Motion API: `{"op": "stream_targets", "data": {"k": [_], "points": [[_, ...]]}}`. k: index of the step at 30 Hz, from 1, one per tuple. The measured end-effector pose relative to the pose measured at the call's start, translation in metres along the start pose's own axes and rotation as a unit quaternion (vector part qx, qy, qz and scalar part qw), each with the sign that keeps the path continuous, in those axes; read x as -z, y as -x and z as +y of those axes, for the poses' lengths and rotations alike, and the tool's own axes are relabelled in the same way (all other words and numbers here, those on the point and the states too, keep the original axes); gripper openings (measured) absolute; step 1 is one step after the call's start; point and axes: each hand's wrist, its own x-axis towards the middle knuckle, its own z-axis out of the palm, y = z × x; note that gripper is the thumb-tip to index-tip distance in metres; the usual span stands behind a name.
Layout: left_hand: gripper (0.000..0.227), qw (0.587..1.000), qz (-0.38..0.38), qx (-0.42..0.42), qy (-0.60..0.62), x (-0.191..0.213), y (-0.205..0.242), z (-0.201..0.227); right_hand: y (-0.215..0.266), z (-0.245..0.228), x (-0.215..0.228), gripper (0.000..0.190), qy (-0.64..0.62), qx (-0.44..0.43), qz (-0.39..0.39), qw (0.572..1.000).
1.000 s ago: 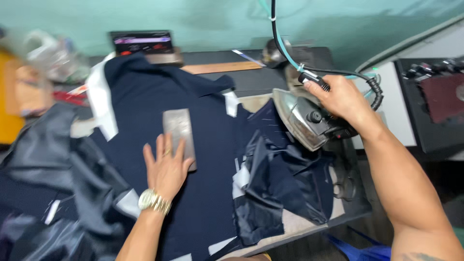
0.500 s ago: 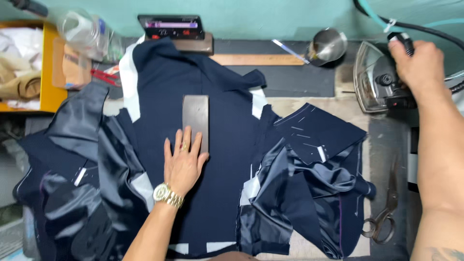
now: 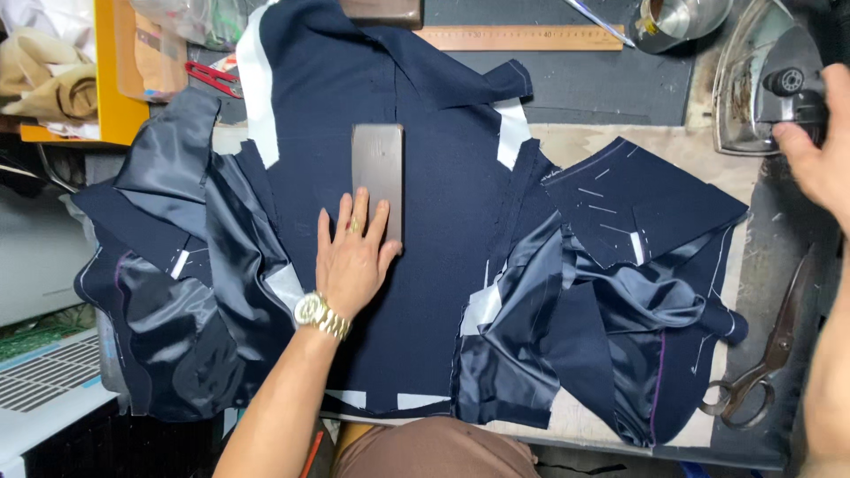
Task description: The person irons pieces of dark blue fabric on a workbench using a steam iron, holding the fabric flat with a wooden block and their hands.
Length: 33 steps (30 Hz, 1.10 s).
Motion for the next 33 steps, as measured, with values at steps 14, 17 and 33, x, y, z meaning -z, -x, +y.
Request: {"op": "stream_targets", "data": {"k": [14,17,33], "points": [[0.038,0.992,0.107,-0.024,0.062,0.021,0.047,-0.023,0.054,-0.167,0.013,0.056,0.163,-0.018,0.042,0.986],[0.031,0.987,0.124,-0.046,0.094,0.014,0.117,-0.019,0.105,-0.240,-0.017,0.023,0.072,0.150,0.098,0.981],[0.020,0.978,0.154,-0.095,0.106,-0.023,0.274,-0.045,0.368,-0.369,-0.144,0.029,0.012,-0.029,0.139,0.990]]}}
